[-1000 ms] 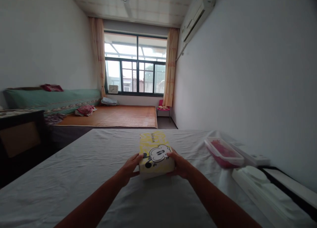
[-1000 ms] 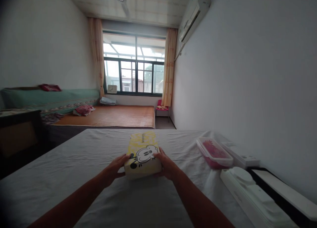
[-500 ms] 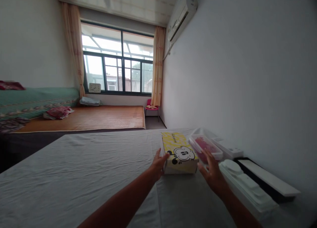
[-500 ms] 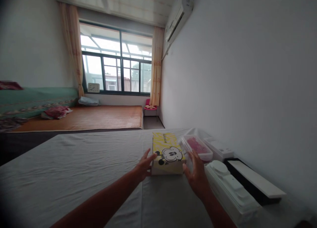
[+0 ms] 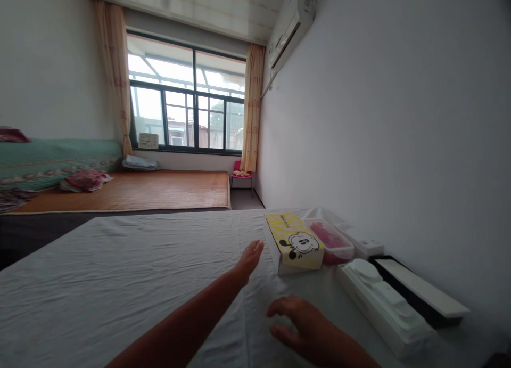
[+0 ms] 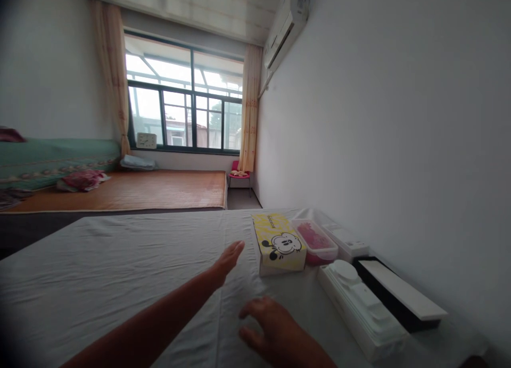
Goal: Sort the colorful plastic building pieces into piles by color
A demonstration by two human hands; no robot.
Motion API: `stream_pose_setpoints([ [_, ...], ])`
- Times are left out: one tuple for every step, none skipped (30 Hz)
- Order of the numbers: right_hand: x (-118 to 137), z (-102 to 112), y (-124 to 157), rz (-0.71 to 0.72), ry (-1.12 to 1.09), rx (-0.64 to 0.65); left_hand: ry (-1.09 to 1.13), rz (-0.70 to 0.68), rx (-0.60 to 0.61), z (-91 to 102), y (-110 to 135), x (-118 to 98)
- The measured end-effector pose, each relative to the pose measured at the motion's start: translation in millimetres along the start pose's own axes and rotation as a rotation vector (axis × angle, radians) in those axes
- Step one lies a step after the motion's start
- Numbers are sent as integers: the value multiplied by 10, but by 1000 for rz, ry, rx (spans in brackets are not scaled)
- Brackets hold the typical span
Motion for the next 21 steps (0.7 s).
stream_pose_setpoints([
  [60, -19, -119, 43, 32, 29, -47, -18, 3, 134, 106, 66],
  [116, -50, -254, 81, 64, 50, -102, -33, 17, 267, 224, 138],
  [164, -102, -400, 112, 90, 67, -154, -54, 31, 398, 350, 212],
  [204, -178, -547, 139, 110, 79, -205, -90, 39, 524, 481, 284],
  [232, -279, -686, 165, 122, 87, -258, -129, 49, 640, 613, 354],
  [247, -404, -808, 185, 127, 92, -315, -172, 52, 742, 743, 420],
  [247, -544, -906, 197, 131, 91, -382, -216, 50, 827, 867, 485],
  [233, -689, -976, 201, 139, 84, -463, -262, 48, 891, 982, 548],
  [208, -828, -1018, 202, 154, 76, -554, -304, 39, 932, 1083, 608],
  [175, -950, -1037, 205, 175, 72, -650, -344, 26, 951, 1167, 666],
  [141, -1046, -1038, 214, 197, 72, -744, -380, 19, 951, 1232, 719],
  [110, -1113, -1029, 231, 218, 78, -823, -395, 3, 938, 1277, 768],
  [87, -1151, -1015, 251, 235, 88, -882, -405, -5, 917, 1305, 809],
  [75, -1163, -1002, 270, 247, 99, -919, -411, -11, 893, 1316, 843],
  [76, -1158, -993, 287, 255, 106, -936, -417, -19, 872, 1316, 870],
  [88, -1142, -989, 300, 262, 107, -938, -427, -21, 855, 1308, 893],
  [108, -1125, -988, 311, 269, 109, -931, -437, -24, 845, 1297, 913],
  [133, -1110, -990, 319, 276, 111, -919, -444, -25, 843, 1285, 933],
  [159, -1100, -992, 323, 281, 113, -906, -447, -23, 847, 1275, 951],
  [185, -1096, -992, 323, 285, 113, -894, -446, -15, 857, 1270, 968],
  [207, -1097, -989, 319, 288, 111, -882, -443, -2, 871, 1269, 981],
])
Point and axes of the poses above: each hand's wrist, its own y-axis away from the middle knuckle, its own z-axis out of the back of the hand, x = y × z, the point moved 1 cm from there along -y, towards the middle knuckle, and after that the axes turned 6 degrees about -y, right-handed, at the moved point
